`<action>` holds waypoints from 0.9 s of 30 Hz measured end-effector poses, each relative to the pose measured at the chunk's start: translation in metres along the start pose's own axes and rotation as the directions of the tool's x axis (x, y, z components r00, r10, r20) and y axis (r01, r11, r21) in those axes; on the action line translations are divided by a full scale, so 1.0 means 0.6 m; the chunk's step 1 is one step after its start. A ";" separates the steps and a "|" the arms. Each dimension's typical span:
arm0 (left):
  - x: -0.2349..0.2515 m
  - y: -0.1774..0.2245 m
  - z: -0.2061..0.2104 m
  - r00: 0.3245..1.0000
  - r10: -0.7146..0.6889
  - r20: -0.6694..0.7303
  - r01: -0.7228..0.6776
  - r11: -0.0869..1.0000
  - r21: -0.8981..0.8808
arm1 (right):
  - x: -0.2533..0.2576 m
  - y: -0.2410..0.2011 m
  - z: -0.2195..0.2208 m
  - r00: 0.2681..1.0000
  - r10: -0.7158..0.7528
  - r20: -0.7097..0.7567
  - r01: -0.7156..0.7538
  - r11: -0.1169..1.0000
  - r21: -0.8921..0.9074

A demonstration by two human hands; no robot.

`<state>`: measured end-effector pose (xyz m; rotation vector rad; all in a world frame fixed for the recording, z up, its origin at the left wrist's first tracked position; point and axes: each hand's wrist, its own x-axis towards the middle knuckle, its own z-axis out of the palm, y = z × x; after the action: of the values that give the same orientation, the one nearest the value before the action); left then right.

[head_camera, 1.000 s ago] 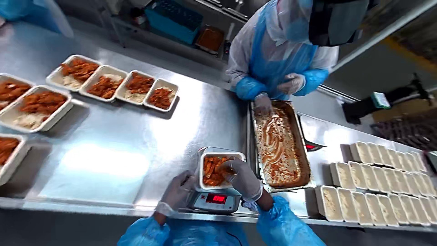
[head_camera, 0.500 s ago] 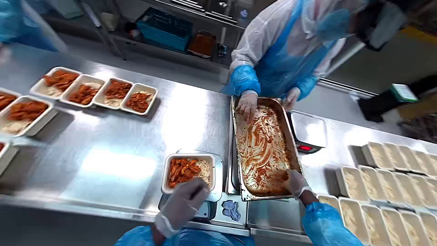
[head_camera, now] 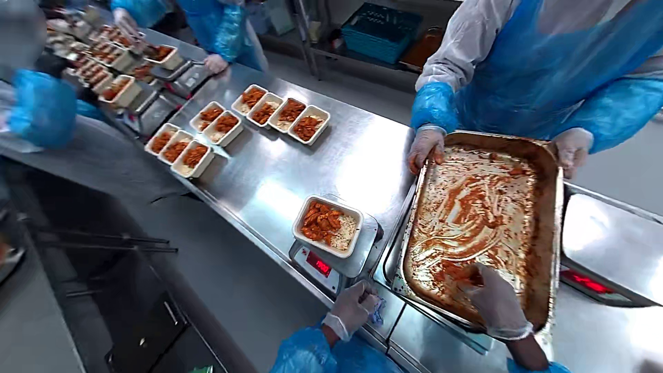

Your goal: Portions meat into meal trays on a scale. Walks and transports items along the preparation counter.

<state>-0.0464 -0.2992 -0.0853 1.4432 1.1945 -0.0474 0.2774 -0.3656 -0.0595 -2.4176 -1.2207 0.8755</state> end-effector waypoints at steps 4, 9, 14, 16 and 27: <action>-0.027 -0.015 -0.012 1.000 0.001 -0.005 -0.001 1.000 0.027 | -0.002 -0.057 -0.047 0.980 -0.128 -0.153 0.183 0.883 0.432; -0.062 -0.056 -0.027 0.998 -0.047 -0.034 0.048 0.998 0.027 | 0.016 -0.135 -0.098 0.926 -0.139 -0.351 0.376 0.242 0.894; -0.051 -0.055 -0.044 1.000 -0.015 0.007 0.015 1.000 -0.024 | 0.013 -0.154 -0.137 0.878 -0.179 -0.443 0.462 0.080 0.883; -0.029 -0.027 -0.042 0.991 0.091 0.096 -0.085 0.994 -0.067 | -0.014 -0.146 -0.149 0.874 -0.108 -0.474 0.484 0.116 0.867; 0.291 0.348 0.110 0.963 0.231 0.138 -0.269 0.837 0.477 | -0.256 -0.046 -0.097 0.816 0.299 -0.496 0.435 0.247 0.866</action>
<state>0.2129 -0.1941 -0.0665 2.0220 0.9567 -0.2393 0.2272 -0.4717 0.0584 -1.2941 -0.2585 0.4846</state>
